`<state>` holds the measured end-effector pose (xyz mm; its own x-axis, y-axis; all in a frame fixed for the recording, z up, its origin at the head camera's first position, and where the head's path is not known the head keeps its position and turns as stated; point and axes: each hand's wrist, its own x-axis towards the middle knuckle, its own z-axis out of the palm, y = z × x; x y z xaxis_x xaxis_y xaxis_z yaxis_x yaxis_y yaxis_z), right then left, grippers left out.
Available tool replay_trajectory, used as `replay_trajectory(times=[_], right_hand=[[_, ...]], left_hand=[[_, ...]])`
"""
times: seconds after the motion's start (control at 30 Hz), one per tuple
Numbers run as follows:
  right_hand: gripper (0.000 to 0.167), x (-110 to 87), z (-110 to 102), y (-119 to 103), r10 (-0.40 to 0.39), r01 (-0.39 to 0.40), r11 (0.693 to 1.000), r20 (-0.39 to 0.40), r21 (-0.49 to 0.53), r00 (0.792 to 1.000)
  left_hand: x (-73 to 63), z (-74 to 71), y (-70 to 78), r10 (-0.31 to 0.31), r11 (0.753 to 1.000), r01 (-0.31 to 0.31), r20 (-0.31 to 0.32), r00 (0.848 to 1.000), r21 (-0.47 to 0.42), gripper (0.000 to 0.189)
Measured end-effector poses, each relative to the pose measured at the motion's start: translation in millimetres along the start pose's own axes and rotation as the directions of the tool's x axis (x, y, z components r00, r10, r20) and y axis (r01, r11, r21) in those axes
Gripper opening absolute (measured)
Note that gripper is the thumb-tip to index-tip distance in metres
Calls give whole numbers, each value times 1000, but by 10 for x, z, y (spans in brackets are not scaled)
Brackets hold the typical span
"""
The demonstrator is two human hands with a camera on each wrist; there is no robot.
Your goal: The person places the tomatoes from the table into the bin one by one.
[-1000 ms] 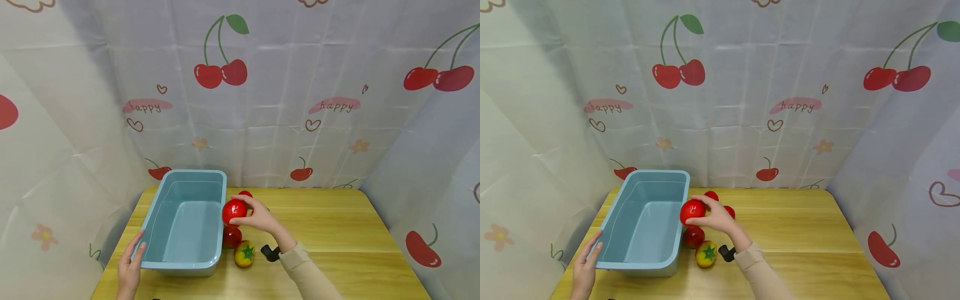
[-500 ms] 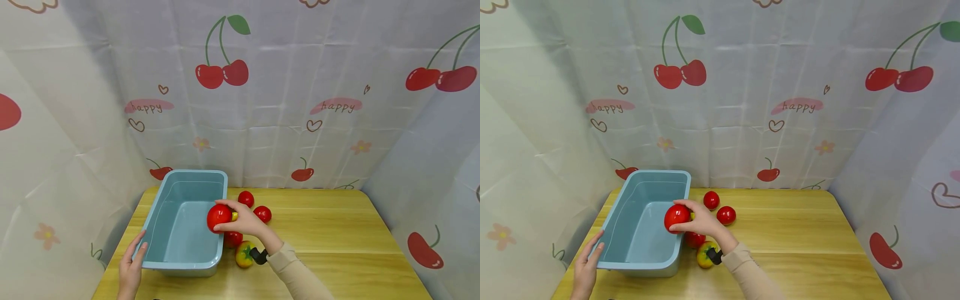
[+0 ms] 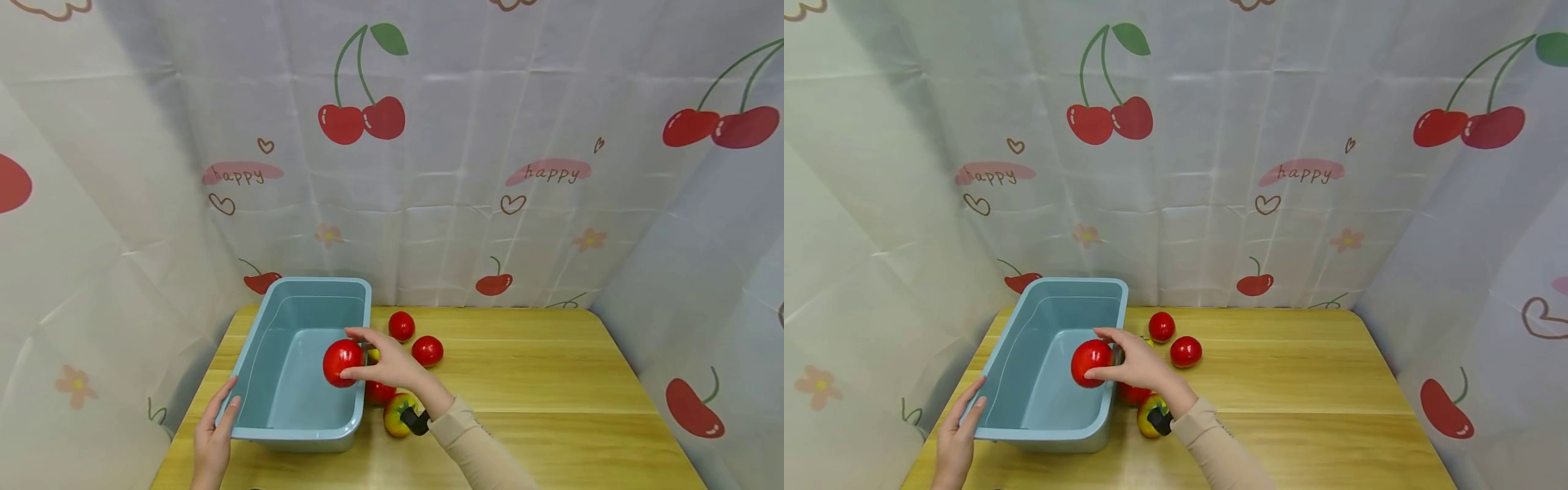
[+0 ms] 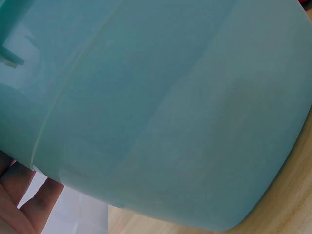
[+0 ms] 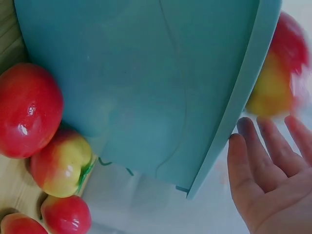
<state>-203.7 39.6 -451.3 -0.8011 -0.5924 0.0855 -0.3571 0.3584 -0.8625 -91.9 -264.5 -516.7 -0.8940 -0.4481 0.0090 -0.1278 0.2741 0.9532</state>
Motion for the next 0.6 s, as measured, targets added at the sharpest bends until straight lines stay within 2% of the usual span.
replay_trajectory(times=[0.1,0.23,0.5,0.6], right_hand=[[68,-19,-20,18,-23,23,1000,-8,-17,1000],[66,-50,-72,83,-11,12,1000,-27,13,1000],[67,-100,-277,267,-34,36,999,-106,23,994],[68,-125,-363,311,-22,18,999,-142,-33,990]], left_hand=[[3,-3,1,-7,1000,7,7,1000,4,47],[-5,-3,4,-8,1000,8,3,1000,1,47],[-18,-1,21,-12,1000,12,-1,1000,0,47],[-17,-5,23,-4,1000,4,-2,1000,5,46]])
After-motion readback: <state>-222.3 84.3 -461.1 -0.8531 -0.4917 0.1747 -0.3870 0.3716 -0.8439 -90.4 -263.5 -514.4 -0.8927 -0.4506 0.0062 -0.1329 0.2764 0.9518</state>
